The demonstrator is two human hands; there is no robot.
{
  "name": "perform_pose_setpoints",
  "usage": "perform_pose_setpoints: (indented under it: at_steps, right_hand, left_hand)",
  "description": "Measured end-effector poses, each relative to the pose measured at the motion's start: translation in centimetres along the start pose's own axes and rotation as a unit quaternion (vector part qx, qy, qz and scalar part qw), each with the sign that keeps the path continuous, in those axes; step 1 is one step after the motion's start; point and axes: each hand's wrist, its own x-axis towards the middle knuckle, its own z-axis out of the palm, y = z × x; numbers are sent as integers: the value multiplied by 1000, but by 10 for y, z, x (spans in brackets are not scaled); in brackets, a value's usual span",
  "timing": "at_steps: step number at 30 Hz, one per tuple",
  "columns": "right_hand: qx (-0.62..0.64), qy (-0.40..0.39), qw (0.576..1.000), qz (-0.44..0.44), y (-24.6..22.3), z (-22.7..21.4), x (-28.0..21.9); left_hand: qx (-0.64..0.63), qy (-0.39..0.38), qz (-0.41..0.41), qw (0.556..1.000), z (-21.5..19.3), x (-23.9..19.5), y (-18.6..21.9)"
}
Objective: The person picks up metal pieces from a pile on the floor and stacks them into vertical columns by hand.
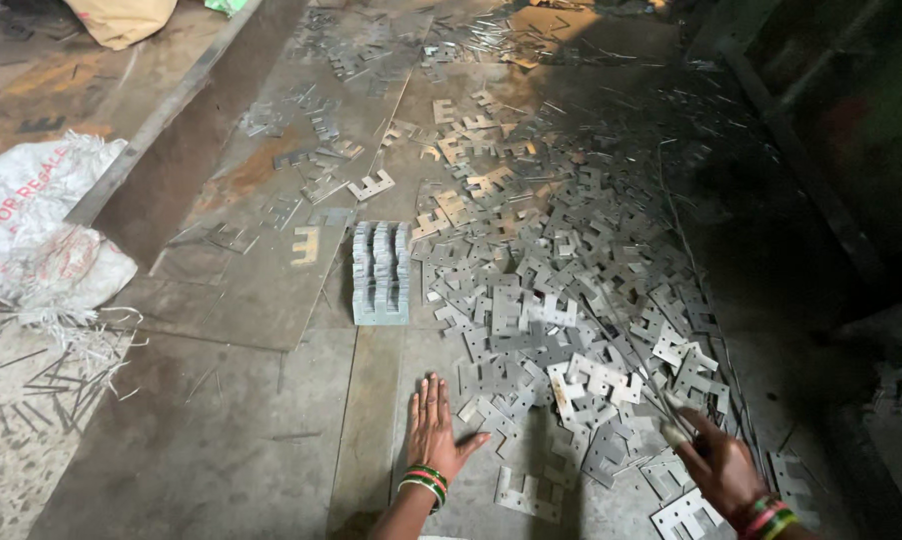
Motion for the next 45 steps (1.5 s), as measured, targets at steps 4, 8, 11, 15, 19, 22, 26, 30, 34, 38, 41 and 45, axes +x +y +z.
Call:
perform_pose_setpoints:
  at_steps: [4,8,11,15,19,22,26,30,34,38,41,45]
  right_hand:
    - [68,-13,997,30,-68,44,42]
    - [151,111,973,-134,-167,133,159]
    - [143,119,973,-140,-242,171,248]
    - [53,40,988,-143,-261,178,284]
    - [-4,-4,995,-96,-176,128,228]
    - [1,-50,993,-111,-103,69,143]
    - [-34,-92,995,-16,-32,19,53]
    - [-73,-68,991,-92,12,-29,25]
    - [-35,-39,998,-43,-4,-13,24]
    - [90,-65,991,72,-70,45,61]
    - [102,-62,993,6,-107,69,83]
    - [24,-140,990,8,-91,32,54]
  left_hand:
    - [5,-33,-34,999,-12,1,8]
    - [0,-77,-53,996,-11,1,9]
    - [-56,-60,-58,995,-5,-1,6]
    - [-44,-52,-33,997,-6,3,5]
    - [-37,-96,-46,994,-10,2,6]
    - [-37,-55,-26,997,-13,-3,8]
    - [-9,-59,-24,998,-18,-1,10]
    - [-12,-61,-35,997,-25,-4,14]
    - [-6,-58,-35,998,-26,-2,16]
    - [14,-72,-34,997,-24,1,16]
    - [32,-97,-51,993,-20,-2,15]
    - [26,-48,-46,997,-20,-2,14]
